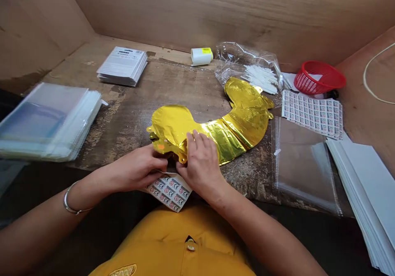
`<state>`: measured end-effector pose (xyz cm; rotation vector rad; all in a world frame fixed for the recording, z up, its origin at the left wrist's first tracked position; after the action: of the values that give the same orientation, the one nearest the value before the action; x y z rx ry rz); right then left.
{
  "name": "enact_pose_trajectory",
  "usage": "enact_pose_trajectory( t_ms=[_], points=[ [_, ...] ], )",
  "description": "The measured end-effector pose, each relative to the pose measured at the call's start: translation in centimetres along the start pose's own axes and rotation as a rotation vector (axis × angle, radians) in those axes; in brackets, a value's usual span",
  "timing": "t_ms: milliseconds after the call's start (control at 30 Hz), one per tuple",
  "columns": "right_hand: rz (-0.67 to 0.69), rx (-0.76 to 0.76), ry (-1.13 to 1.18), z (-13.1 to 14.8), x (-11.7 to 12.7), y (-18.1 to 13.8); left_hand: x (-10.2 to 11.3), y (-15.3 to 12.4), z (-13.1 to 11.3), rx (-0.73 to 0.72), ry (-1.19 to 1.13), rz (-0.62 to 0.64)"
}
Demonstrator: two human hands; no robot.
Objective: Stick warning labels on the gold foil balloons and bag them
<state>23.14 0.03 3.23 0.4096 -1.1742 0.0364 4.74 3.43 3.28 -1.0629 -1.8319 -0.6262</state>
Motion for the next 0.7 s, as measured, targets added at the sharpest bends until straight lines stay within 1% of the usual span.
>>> enact_pose_trajectory(
  t_ms=[33,100,167,233,267,300,333,400,467,500,567,633,700],
  points=[
    [0.021,0.017,-0.001,0.1,-0.3,-0.3,-0.1,0.0,0.1,0.006,0.007,0.005],
    [0.015,-0.018,0.07,-0.7,-0.3,-0.1,-0.1,-0.1,0.1,-0.003,0.004,0.003],
    [-0.011,-0.138,0.215,-3.2,0.5,1.0,-0.2,-0.3,0.2,-0.018,-0.02,-0.002],
    [-0.071,-0.339,0.332,-7.4,1.9,2.5,-0.3,-0.5,0.4,-0.015,-0.038,0.002],
    [-0.127,-0.458,0.343,-9.9,2.7,3.1,-0.3,-0.6,0.6,-0.009,-0.042,0.003],
    [-0.206,-0.579,0.286,-12.5,3.7,3.6,-0.4,-0.7,0.7,-0.004,-0.042,0.006],
    [-0.272,-0.645,0.22,-15.0,4.5,4.0,-0.5,-0.7,0.8,-0.004,-0.042,0.005],
    [-0.351,-0.747,0.104,-19.3,5.9,4.4,-0.6,-0.7,1.0,-0.012,-0.045,0.002],
    [-0.381,-0.825,0.002,-22.2,6.6,4.4,-0.7,-0.6,1.0,-0.019,-0.053,-0.008],
    [-0.388,-0.853,-0.042,-22.9,6.8,4.4,-0.7,-0.6,1.0,-0.019,-0.057,-0.013],
    [-0.409,-0.868,-0.119,-22.9,7.1,4.5,-0.7,-0.6,1.1,-0.007,-0.061,-0.018],
    [-0.453,-0.831,-0.193,-21.1,7.5,4.5,-0.8,-0.6,1.1,0.006,-0.069,-0.017],
    [-0.492,-0.727,-0.254,-18.3,7.8,4.4,-0.8,-0.6,1.2,0.011,-0.083,-0.018]
  ],
)
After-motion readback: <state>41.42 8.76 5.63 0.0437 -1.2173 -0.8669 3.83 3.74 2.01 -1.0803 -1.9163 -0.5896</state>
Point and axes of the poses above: each hand's wrist, its own y-axis towards the middle knuckle, its own x-axis out of the back of the hand, z = x × y, the point moved 2 cm from there along y, towards the middle knuckle, and after that the axes turned 4 degrees about x, right-handed, at the moved point
